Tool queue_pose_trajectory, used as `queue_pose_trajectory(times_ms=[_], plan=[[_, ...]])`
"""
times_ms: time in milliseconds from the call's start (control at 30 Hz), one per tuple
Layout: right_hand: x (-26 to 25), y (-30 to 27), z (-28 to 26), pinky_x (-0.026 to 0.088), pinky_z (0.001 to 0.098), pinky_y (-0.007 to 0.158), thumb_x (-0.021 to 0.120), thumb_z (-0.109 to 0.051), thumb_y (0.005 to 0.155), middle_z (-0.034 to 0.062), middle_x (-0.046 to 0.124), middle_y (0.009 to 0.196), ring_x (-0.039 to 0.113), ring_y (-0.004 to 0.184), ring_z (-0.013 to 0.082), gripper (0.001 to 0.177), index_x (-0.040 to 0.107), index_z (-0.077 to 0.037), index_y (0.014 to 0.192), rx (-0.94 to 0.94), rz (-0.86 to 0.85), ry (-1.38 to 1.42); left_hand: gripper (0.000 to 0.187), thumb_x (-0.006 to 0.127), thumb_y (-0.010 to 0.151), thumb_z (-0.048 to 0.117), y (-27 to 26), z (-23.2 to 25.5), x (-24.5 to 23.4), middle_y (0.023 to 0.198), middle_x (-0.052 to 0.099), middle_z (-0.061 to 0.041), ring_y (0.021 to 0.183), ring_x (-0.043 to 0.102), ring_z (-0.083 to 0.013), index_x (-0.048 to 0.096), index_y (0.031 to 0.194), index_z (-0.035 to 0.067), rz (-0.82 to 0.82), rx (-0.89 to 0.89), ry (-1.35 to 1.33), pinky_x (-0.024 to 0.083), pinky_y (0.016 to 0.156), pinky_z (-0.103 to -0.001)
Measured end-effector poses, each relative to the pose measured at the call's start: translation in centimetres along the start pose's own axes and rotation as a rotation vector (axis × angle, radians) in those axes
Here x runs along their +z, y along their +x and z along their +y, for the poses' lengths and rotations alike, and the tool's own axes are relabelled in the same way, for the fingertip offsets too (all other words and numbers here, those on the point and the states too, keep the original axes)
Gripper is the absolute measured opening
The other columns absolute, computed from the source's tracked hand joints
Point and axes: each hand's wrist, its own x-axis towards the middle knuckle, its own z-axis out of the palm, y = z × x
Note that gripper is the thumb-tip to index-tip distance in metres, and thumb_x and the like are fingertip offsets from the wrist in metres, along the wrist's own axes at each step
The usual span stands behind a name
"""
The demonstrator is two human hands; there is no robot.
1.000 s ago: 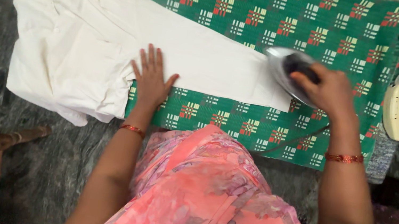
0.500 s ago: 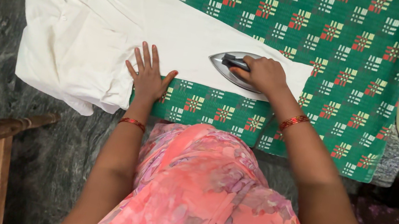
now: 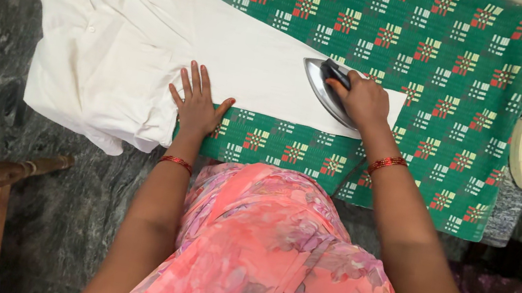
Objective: The person irons a white shirt laid out on a green patterned tablecloth. They use a steam iron to smooth the fabric, moving the iron back and forth across the shirt's surface while holding it flat with the other hand.
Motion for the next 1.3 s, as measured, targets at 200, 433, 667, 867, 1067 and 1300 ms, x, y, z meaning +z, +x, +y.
queue_pose_trajectory(times_ms=[200,433,667,867,1067,1300], plan=[[0.5,0.3,0.2,0.056,0.0512,0.066,0.060,-0.072,0.093,0.0197,0.073,0.085,0.072,0.081,0.0399,0.066,0.073,-0.008,0.105,0.053,0.048,0.001,0.114,0.044,0.091,0.081,0.1,0.1,-0.3,0.173,0.003,-0.018,0.158,0.001,-0.0423,0.011,0.165,0.001,-0.033,-0.010,-0.019,0.000,0.118,-0.073],[-0.6,-0.4,0.1,0.055,0.0513,0.068,0.062,-0.070,0.095,0.0198,0.074,0.090,0.071,0.084,0.0399,0.062,0.073,-0.009,0.102,-0.002,0.095,0.057,0.110,0.048,0.090,0.077,-0.9,-1.3,-0.2,0.173,0.006,-0.014,0.159,0.003,-0.0364,0.015,0.164,0.002,-0.013,0.004,0.002,0.000,0.118,-0.073],[-1.0,-1.5,-4.7,0.054,0.0517,0.062,0.060,-0.069,0.089,0.0176,0.073,0.080,0.070,0.073,0.0412,0.056,0.073,-0.020,0.112,-0.363,-0.061,0.045,0.047,0.063,0.098,0.036,-3.5,-7.0,-1.8,0.157,0.047,-0.006,0.149,0.037,-0.0305,0.061,0.141,0.018,0.152,0.206,0.010,0.011,0.116,-0.073],[4.7,0.3,-15.4,0.055,0.0511,0.063,0.050,-0.073,0.095,0.0153,0.073,0.077,0.071,0.072,0.0374,0.061,0.071,-0.017,0.105,-0.547,-0.245,-0.111,0.016,0.071,0.091,0.018,-2.3,-9.3,-3.4,0.136,0.066,-0.002,0.134,0.055,-0.0245,0.077,0.106,0.015,0.207,0.291,-0.207,0.022,0.117,-0.066],[4.7,2.1,-16.9,0.055,0.0514,0.062,0.051,-0.074,0.093,0.0156,0.073,0.076,0.071,0.071,0.0381,0.062,0.071,-0.017,0.104,-0.498,-0.238,-0.127,0.007,0.072,0.091,0.015,-1.7,-10.6,-3.2,0.127,0.069,-0.002,0.131,0.059,-0.0226,0.076,0.097,0.013,0.202,0.287,-0.339,0.029,0.115,-0.060],[1.9,3.3,-11.3,0.055,0.0518,0.067,0.054,-0.076,0.093,0.0181,0.073,0.078,0.071,0.076,0.0404,0.061,0.073,-0.019,0.109,-0.248,-0.155,-0.144,0.008,0.074,0.090,0.018,-1.4,-11.5,-3.5,0.124,0.070,-0.003,0.129,0.060,-0.0222,0.076,0.096,0.013,0.210,0.330,-0.408,0.032,0.113,-0.057]])
